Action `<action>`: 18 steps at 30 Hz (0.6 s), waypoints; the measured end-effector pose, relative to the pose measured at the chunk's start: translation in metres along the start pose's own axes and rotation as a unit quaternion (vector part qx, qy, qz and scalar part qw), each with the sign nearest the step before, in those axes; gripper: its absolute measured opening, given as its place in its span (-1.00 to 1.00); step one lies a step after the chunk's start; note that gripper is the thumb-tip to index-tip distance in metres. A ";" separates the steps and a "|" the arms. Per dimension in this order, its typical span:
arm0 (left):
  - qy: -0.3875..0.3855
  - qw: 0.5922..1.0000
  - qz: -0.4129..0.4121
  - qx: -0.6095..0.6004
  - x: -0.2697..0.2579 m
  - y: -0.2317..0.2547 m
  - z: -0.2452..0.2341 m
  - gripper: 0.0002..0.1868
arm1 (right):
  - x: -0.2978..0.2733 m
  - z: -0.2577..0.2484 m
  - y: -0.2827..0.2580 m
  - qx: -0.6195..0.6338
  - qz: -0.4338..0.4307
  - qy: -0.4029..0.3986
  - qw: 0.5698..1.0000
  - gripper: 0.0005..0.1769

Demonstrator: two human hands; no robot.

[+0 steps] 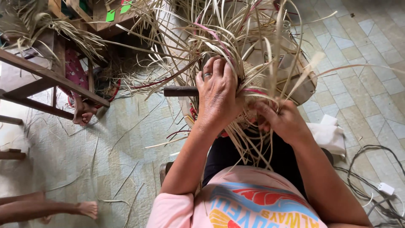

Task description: Weaving dried plant fibers around a wooden mold to create a basket or hat

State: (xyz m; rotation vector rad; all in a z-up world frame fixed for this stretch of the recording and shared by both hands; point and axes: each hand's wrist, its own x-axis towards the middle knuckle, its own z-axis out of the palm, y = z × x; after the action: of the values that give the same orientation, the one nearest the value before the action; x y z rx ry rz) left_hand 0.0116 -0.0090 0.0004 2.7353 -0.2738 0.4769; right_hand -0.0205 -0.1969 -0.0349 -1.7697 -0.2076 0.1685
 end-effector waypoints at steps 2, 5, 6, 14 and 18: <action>0.004 1.000 0.001 -0.001 -0.001 -0.001 0.001 -0.24 | 0.015 -0.008 0.009 -0.041 -0.035 0.018 0.998 -0.74; 0.020 1.000 0.011 -0.011 -0.001 -0.003 0.004 -0.22 | 0.028 -0.020 0.002 -0.088 -0.069 0.021 0.993 -0.83; 0.031 0.999 0.019 -0.021 -0.001 -0.003 0.005 -0.21 | 0.030 -0.024 -0.004 -0.095 -0.068 0.006 0.993 -0.85; 0.046 0.998 0.033 -0.033 -0.002 0.001 0.003 -0.28 | 0.079 -0.025 -0.018 -0.093 -0.105 -0.081 0.987 -0.87; 0.072 0.996 0.039 -0.033 -0.004 0.007 -0.005 -0.33 | 0.082 -0.013 -0.029 -0.060 -0.110 -0.081 0.989 -0.84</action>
State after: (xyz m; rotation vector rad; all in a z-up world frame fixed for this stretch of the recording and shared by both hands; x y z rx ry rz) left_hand 0.0048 -0.0133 0.0054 2.6191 -0.3530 0.6706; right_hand 0.0607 -0.1843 -0.0041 -1.8383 -0.5374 0.1421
